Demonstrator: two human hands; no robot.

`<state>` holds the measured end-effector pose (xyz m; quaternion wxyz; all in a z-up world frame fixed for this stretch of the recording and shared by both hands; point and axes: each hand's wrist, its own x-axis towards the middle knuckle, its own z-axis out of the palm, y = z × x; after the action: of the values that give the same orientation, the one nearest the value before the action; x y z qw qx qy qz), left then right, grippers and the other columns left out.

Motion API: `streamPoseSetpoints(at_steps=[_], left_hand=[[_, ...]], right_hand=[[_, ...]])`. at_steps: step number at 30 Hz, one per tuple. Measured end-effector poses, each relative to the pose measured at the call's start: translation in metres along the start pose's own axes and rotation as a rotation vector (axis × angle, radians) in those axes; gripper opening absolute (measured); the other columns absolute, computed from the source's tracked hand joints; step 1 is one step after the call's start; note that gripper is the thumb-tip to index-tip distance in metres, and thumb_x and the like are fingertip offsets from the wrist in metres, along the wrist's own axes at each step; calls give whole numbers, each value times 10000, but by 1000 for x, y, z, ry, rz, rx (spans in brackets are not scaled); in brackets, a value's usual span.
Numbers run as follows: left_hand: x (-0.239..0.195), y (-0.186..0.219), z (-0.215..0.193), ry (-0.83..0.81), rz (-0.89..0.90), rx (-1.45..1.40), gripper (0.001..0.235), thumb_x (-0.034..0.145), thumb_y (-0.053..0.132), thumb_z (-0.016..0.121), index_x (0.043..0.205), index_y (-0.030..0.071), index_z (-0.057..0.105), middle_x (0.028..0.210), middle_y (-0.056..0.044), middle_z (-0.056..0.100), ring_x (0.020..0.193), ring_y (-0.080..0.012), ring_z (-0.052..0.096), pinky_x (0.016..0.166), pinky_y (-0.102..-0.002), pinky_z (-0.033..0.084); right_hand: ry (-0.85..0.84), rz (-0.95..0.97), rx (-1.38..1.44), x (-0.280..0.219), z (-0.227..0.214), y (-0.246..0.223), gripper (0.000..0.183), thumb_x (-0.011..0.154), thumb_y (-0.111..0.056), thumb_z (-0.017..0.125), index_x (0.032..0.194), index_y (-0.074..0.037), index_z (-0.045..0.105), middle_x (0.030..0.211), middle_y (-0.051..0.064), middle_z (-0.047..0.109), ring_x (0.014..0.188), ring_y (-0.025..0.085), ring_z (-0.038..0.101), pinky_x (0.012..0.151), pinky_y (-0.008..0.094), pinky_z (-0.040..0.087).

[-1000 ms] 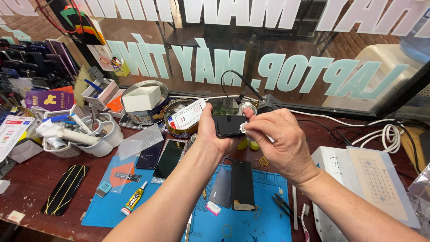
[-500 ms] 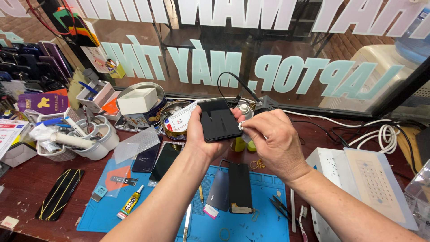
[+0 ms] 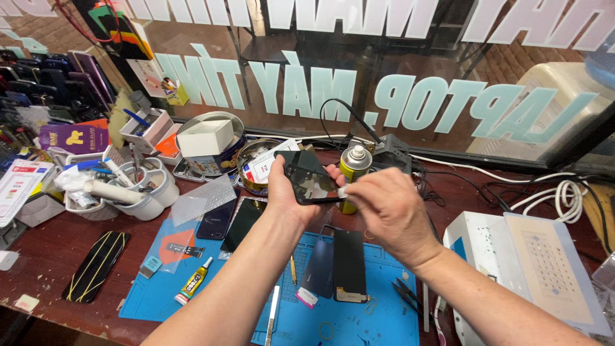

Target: The person disassembles a smartphone, removes the back cover, and cleans the internal components with a cloth and spray. They then reassemble the device, securing the back cover and testing the screen.

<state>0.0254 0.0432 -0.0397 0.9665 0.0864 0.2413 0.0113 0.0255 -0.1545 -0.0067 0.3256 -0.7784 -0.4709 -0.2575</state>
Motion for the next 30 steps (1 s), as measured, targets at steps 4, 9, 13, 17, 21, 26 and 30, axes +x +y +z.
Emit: streamPoseSetpoints(at_steps=[4, 9, 13, 17, 21, 26, 30], left_hand=[[-11, 18, -4, 4, 85, 52, 759, 956, 688, 358, 1131, -14, 587, 1016, -257, 640, 900, -375, 637, 774, -540, 565], [-26, 17, -14, 9, 128, 299, 755, 895, 749, 466, 1085, 47, 671, 909, -151, 661, 788, -281, 643, 718, -459, 562], [-34, 7, -23, 125, 87, 402, 709, 818, 757, 604, 1001, 72, 623, 856, -98, 642, 744, -234, 639, 696, -426, 565], [-42, -7, -29, 45, 82, 572, 732, 766, 746, 654, 978, 46, 625, 841, -83, 636, 724, -209, 643, 617, -376, 550], [-47, -33, -24, -96, 171, 901, 719, 785, 706, 694, 1072, 51, 622, 886, -49, 623, 750, -159, 625, 609, -304, 512], [-46, -69, -12, -125, 269, 1091, 735, 763, 578, 748, 1227, 41, 554, 1010, -52, 709, 877, -143, 709, 735, -304, 599], [-27, -82, -4, -415, 71, 862, 646, 994, 527, 593, 1202, -81, 660, 994, -87, 724, 859, -153, 671, 745, -285, 552]], right_hand=[[-198, 535, -53, -62, 15, 57, 129, 857, -185, 752, 959, -105, 766, 904, 70, 748, 865, 268, 684, 798, 379, 530], [-364, 1033, -10, -140, 58, 103, 158, 841, -209, 750, 933, -95, 808, 842, 75, 814, 770, 244, 782, 765, 370, 589], [-450, 1053, -21, -165, 65, 112, 264, 825, -237, 780, 1075, -159, 811, 867, 115, 793, 768, 240, 754, 745, 362, 573], [-374, 1121, 34, -138, 53, 90, 242, 876, -273, 734, 1032, -104, 807, 843, 84, 810, 720, 202, 765, 703, 356, 585], [-132, 1252, 591, -84, 30, 46, 356, 982, -336, 674, 1060, -8, 789, 805, 89, 689, 689, 183, 614, 629, 365, 511], [32, 1330, 1100, -45, -3, -2, 565, 1013, -471, 456, 1206, 22, 653, 992, 90, 720, 860, 181, 710, 734, 365, 593], [98, 1309, 902, -44, -22, -13, 321, 987, -225, 619, 1192, 17, 672, 1048, 121, 719, 884, 194, 668, 784, 395, 565]])
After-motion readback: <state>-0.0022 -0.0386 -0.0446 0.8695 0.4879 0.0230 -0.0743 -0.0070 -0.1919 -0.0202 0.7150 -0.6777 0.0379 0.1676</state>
